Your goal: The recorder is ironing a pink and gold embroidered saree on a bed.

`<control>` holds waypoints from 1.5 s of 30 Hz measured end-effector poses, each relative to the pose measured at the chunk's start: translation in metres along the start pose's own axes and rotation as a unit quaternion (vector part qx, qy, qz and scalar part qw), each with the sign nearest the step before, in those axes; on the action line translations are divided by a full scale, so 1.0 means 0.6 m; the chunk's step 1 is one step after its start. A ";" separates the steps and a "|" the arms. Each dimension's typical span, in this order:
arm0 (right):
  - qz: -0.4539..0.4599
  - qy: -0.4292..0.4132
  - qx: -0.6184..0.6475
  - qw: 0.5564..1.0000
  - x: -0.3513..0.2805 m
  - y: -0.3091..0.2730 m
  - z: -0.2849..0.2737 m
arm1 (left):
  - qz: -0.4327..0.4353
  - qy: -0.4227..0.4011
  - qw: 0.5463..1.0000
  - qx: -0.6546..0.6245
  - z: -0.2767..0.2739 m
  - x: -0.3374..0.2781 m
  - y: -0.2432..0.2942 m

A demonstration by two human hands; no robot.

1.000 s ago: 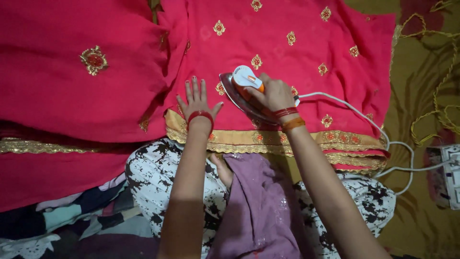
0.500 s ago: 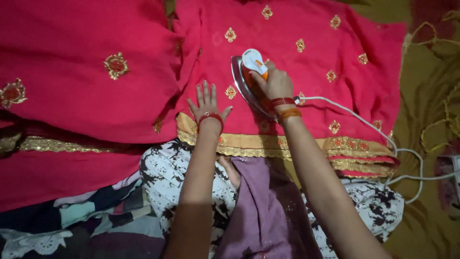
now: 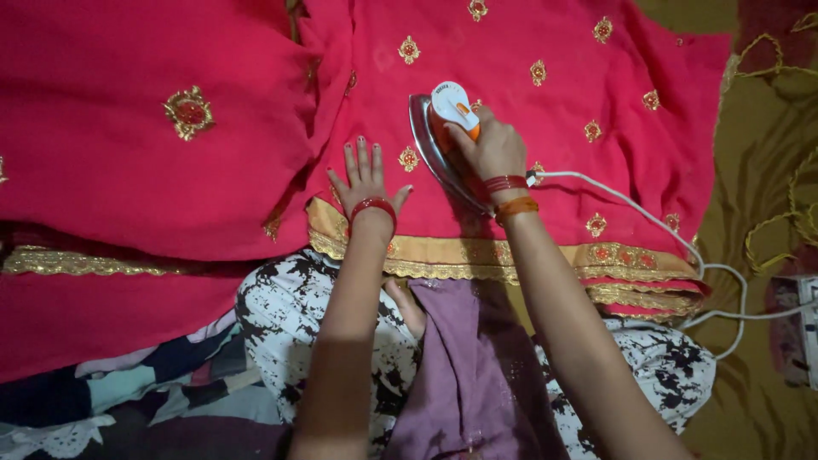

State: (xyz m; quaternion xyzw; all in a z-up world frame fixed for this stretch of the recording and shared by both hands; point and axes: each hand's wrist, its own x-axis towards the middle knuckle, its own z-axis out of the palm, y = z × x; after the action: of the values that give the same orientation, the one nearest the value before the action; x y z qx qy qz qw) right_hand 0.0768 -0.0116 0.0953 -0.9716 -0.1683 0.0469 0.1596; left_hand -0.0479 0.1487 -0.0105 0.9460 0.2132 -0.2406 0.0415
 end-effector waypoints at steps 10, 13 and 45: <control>-0.034 0.041 0.047 0.997 -0.013 0.011 0.006 | 0.008 0.027 1.000 -0.008 -0.001 -0.010 -0.003; -0.028 0.022 0.068 0.997 -0.036 0.011 -0.002 | 0.009 0.030 0.999 -0.010 0.001 -0.014 -0.002; 0.003 0.011 0.036 0.999 -0.001 -0.011 -0.005 | 0.000 0.012 1.000 -0.002 -0.009 -0.010 -0.001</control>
State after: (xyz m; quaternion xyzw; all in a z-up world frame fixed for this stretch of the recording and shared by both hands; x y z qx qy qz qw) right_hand 0.0744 -0.0069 0.1000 -0.9661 -0.1620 0.0423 0.1967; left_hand -0.0504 0.1478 -0.0029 0.9487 0.2138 -0.2293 0.0408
